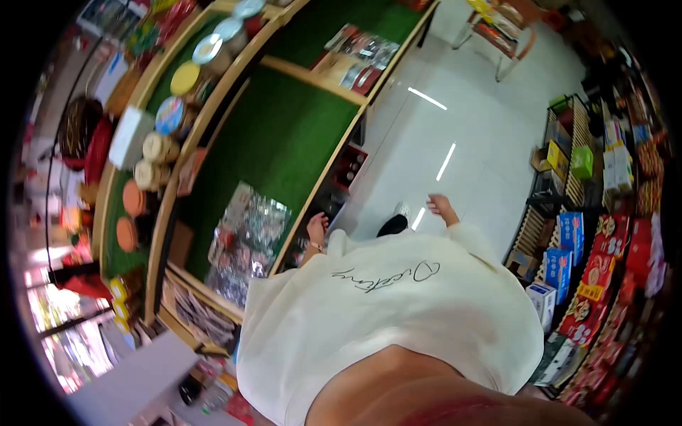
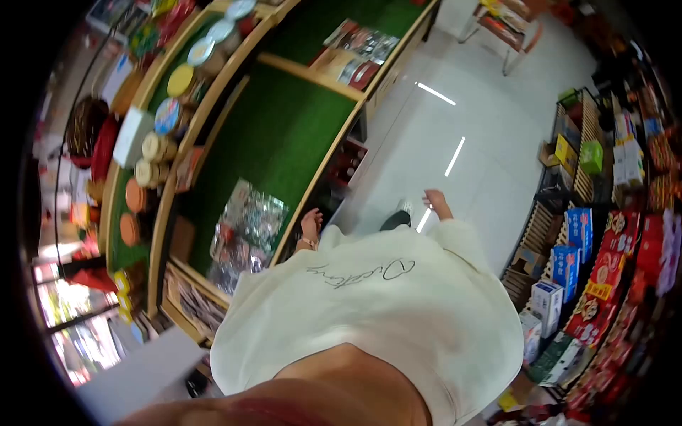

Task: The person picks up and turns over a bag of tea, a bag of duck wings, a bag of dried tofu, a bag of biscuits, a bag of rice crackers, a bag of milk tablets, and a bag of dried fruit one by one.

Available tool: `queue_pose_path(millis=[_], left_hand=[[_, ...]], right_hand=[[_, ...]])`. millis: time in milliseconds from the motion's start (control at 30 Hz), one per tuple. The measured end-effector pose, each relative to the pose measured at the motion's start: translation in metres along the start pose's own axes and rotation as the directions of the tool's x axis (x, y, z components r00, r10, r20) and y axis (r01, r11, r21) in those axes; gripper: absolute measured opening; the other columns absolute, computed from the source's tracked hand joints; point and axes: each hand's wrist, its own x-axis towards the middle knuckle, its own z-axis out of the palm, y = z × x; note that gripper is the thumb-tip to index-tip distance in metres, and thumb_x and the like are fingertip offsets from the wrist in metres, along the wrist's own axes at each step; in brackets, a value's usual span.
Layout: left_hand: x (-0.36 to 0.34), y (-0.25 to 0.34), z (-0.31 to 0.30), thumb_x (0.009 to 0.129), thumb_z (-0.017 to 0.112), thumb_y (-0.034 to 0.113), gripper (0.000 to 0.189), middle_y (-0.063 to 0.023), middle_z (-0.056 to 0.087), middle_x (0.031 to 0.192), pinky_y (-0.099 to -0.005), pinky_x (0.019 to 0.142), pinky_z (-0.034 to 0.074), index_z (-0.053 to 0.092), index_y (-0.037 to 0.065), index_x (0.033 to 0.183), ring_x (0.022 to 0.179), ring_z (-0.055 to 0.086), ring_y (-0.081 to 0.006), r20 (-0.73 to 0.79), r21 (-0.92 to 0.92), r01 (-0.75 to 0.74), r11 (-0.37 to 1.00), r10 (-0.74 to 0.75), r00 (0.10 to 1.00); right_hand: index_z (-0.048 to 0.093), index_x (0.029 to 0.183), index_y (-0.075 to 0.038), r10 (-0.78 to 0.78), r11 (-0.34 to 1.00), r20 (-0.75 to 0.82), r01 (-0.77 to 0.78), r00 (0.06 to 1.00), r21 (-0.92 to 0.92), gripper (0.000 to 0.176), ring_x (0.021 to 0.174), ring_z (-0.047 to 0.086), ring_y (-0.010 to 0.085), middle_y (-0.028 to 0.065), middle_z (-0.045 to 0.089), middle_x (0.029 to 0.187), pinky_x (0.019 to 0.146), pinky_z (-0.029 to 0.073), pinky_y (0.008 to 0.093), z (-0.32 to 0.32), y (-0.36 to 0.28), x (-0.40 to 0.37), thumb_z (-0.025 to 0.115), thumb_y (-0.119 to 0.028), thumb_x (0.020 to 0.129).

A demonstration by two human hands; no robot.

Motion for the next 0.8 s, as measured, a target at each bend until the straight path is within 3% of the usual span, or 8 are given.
queue_pose_path(millis=[167, 233, 267, 333, 400, 433, 600, 800], left_hand=[[0.036, 0.01, 0.102, 0.086, 0.049, 0.022, 0.016, 0.0019, 0.062, 0.074, -0.0213, 0.048, 0.042, 0.063, 0.016, 0.09, 0.06, 0.054, -0.0063, 0.232, 0.415, 0.04, 0.909, -0.148, 0.961], [0.147, -0.051, 0.114, 0.079, 0.053, 0.017, 0.015, -0.0099, 0.059, 0.063, -0.0291, 0.048, 0.045, 0.063, 0.007, 0.075, 0.056, 0.057, -0.017, 0.877, 0.451, -0.892, 0.02, 0.176, 0.447], [0.101, 0.0, 0.165, 0.074, 0.061, 0.024, 0.02, -0.0113, 0.056, 0.065, -0.0368, 0.052, 0.043, 0.056, 0.007, 0.063, 0.059, 0.054, -0.0259, 0.815, 0.573, -0.812, -0.113, -0.028, 0.579], [0.062, 0.066, 0.265, 0.079, 0.052, 0.022, 0.017, -0.0179, 0.057, 0.078, -0.0417, 0.064, 0.045, 0.058, 0.006, 0.082, 0.076, 0.055, -0.0364, 0.923, 0.356, -0.917, 0.182, 0.088, 0.376], [-0.031, 0.155, 0.384, 0.08, 0.05, 0.02, 0.027, -0.0172, 0.06, 0.091, -0.0426, 0.072, 0.045, 0.056, 0.007, 0.103, 0.083, 0.057, -0.0344, 0.893, 0.403, -0.874, -0.272, -0.093, 0.441], [-0.047, 0.177, 0.425, 0.079, 0.052, 0.021, 0.029, -0.0138, 0.06, 0.088, -0.0427, 0.074, 0.045, 0.056, 0.009, 0.105, 0.083, 0.057, -0.0314, 0.994, 0.077, -0.897, -0.435, -0.039, 0.105], [-0.151, 0.234, 0.596, 0.076, 0.058, 0.017, 0.027, 0.0005, 0.056, 0.079, -0.0318, 0.077, 0.04, 0.056, 0.016, 0.102, 0.083, 0.055, -0.017, 0.871, -0.432, -0.465, -0.773, -0.223, -0.438], [-0.143, 0.217, 0.696, 0.075, 0.059, 0.019, 0.024, 0.0013, 0.056, 0.076, -0.0311, 0.075, 0.042, 0.057, 0.018, 0.099, 0.08, 0.056, -0.015, 0.826, -0.528, -0.416, -0.74, -0.334, -0.454]], right_hand=[[0.054, 0.105, -0.008, 0.22, 0.946, -0.272, -0.136, 0.937, 0.295, 0.033, 0.076, 0.058, 0.0195, 0.0067, 0.062, 0.086, 0.063, 0.046, 0.0354, -0.085, 0.074, -0.041, 0.057, -0.03, 0.08], [0.054, 0.106, -0.008, 0.242, 0.924, -0.294, -0.127, 0.924, 0.362, 0.034, 0.078, 0.058, 0.0204, 0.0071, 0.062, 0.089, 0.065, 0.046, 0.0357, -0.121, 0.107, -0.045, 0.057, -0.03, 0.08], [0.053, 0.106, -0.008, 0.242, 0.917, -0.3, -0.117, 0.923, 0.382, 0.034, 0.079, 0.058, 0.0208, 0.0073, 0.061, 0.09, 0.066, 0.046, 0.0359, -0.137, 0.124, -0.043, 0.057, -0.03, 0.08], [0.053, 0.107, -0.008, 0.242, 0.904, -0.315, -0.095, 0.918, 0.416, 0.035, 0.081, 0.058, 0.0216, 0.0076, 0.061, 0.092, 0.068, 0.046, 0.0363, -0.17, 0.148, -0.041, 0.056, -0.03, 0.08], [0.052, 0.108, -0.009, 0.252, 0.892, -0.325, -0.088, 0.911, 0.444, 0.036, 0.083, 0.058, 0.0224, 0.0079, 0.06, 0.095, 0.069, 0.045, 0.0367, -0.2, 0.167, -0.041, 0.056, -0.031, 0.08], [0.052, 0.109, -0.009, 0.253, 0.886, -0.33, -0.081, 0.909, 0.456, 0.036, 0.084, 0.058, 0.0228, 0.0081, 0.06, 0.096, 0.07, 0.045, 0.0368, -0.213, 0.171, -0.04, 0.056, -0.031, 0.08], [0.05, 0.112, -0.009, 0.248, 0.858, -0.339, -0.044, 0.907, 0.511, 0.039, 0.089, 0.057, 0.0249, 0.009, 0.059, 0.102, 0.075, 0.044, 0.0378, -0.258, 0.162, -0.032, 0.055, -0.031, 0.08], [0.049, 0.113, -0.009, 0.239, 0.818, -0.259, -0.05, 0.936, 0.573, 0.039, 0.093, 0.056, 0.025, 0.0103, 0.059, 0.104, 0.078, 0.044, 0.0372, -0.26, 0.089, 0.017, 0.054, -0.031, 0.081]])
